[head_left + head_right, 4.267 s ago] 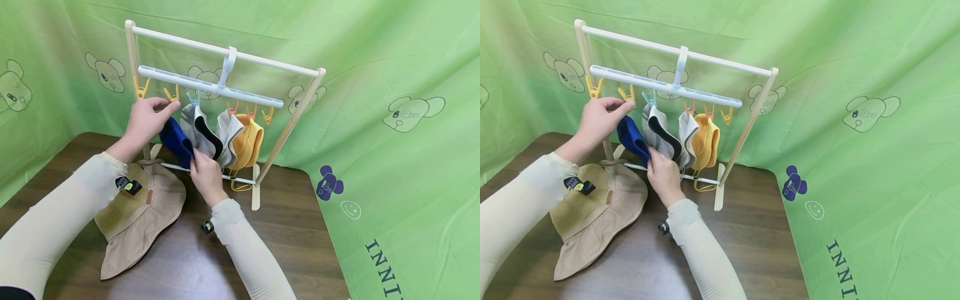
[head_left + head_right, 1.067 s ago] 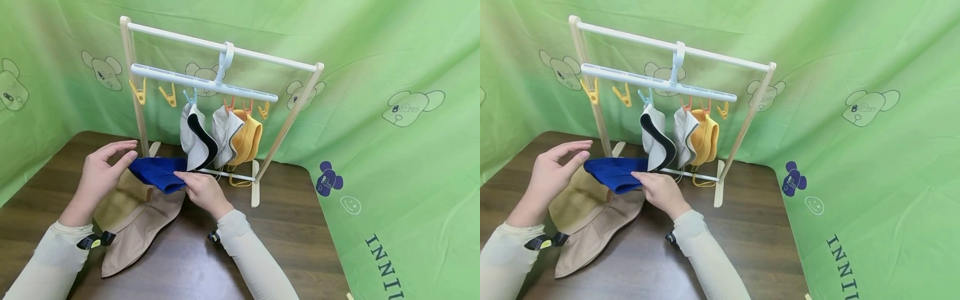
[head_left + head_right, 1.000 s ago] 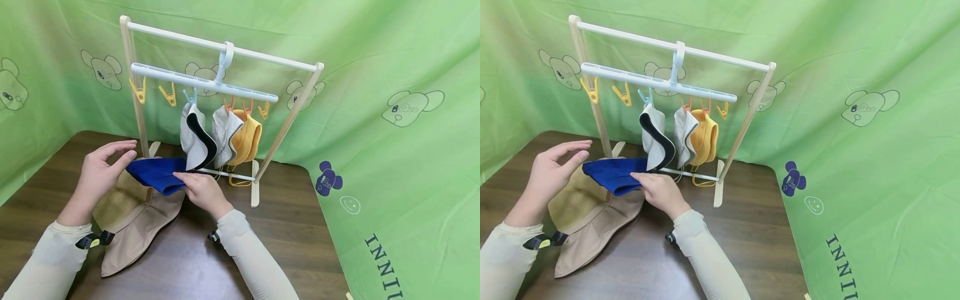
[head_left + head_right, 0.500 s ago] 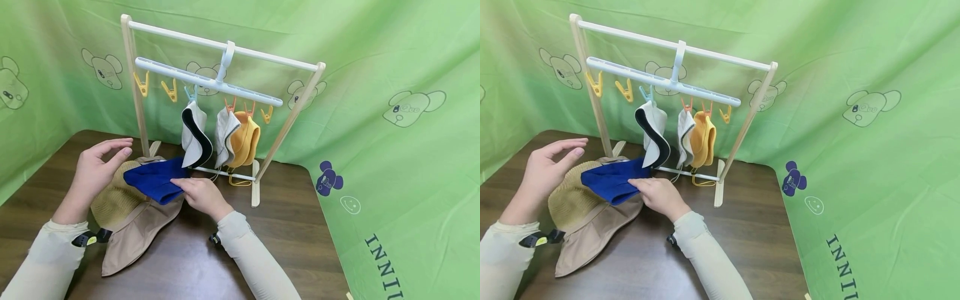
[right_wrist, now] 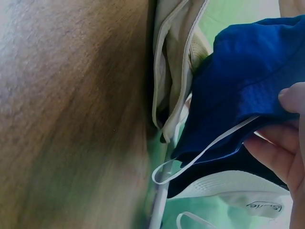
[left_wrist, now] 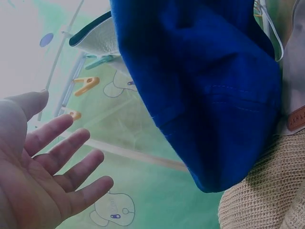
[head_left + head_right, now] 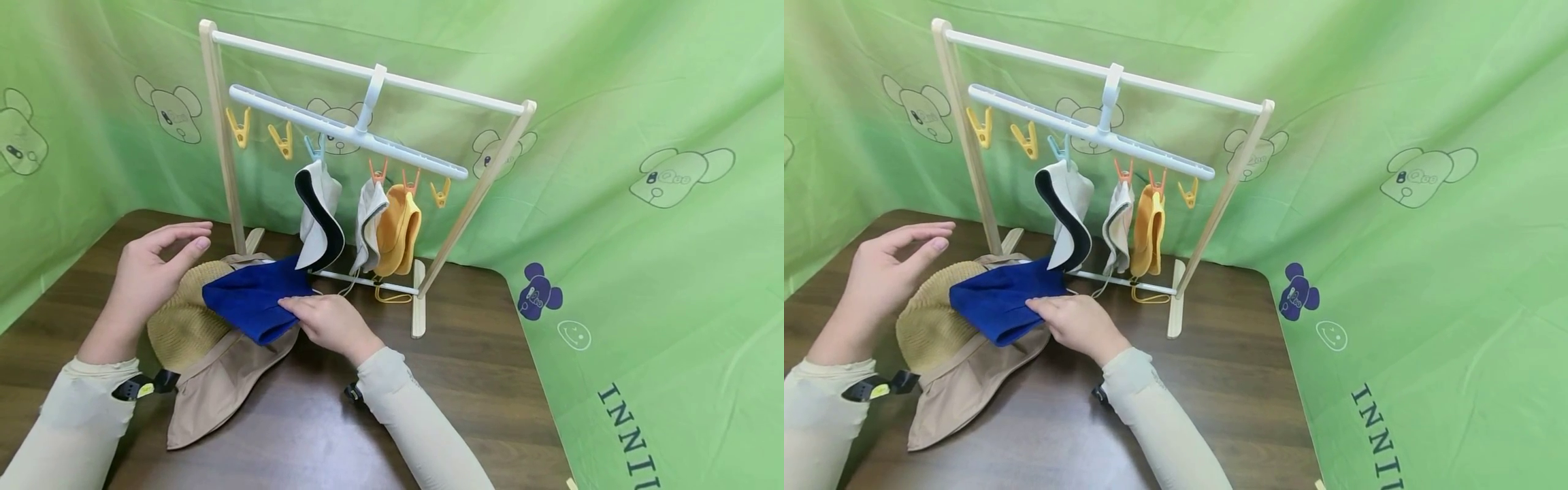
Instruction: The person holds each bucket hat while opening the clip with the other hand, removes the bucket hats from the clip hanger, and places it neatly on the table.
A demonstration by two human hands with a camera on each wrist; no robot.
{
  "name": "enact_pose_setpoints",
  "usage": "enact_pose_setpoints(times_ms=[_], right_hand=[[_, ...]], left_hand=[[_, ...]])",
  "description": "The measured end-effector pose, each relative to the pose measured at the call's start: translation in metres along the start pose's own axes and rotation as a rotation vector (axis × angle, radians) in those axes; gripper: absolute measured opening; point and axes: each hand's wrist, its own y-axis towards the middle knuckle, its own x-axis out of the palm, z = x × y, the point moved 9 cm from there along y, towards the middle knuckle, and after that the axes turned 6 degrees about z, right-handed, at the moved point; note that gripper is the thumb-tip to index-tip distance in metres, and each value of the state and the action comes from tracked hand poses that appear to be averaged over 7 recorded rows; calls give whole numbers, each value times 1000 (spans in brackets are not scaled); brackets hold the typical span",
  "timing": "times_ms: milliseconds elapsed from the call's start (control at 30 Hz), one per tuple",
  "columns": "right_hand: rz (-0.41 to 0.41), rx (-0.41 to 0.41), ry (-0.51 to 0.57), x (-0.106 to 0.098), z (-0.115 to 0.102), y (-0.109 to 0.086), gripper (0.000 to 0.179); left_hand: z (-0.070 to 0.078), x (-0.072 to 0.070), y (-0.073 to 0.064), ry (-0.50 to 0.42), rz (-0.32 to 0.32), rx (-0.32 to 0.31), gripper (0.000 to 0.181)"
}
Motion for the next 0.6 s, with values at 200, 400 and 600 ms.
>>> enact_pose_setpoints(times_ms=[200, 400, 600], right_hand=[[5, -51, -46, -2, -8, -2, 34], [-24, -66, -83, 0, -12, -4, 32], [-55, -81, -86, 2, -17, -7, 31]], left_hand=[[-1, 1, 0, -2, -14, -17, 23], [1, 1, -1, 21, -19, -6, 24], [1, 1, -1, 21, -37, -2, 24]])
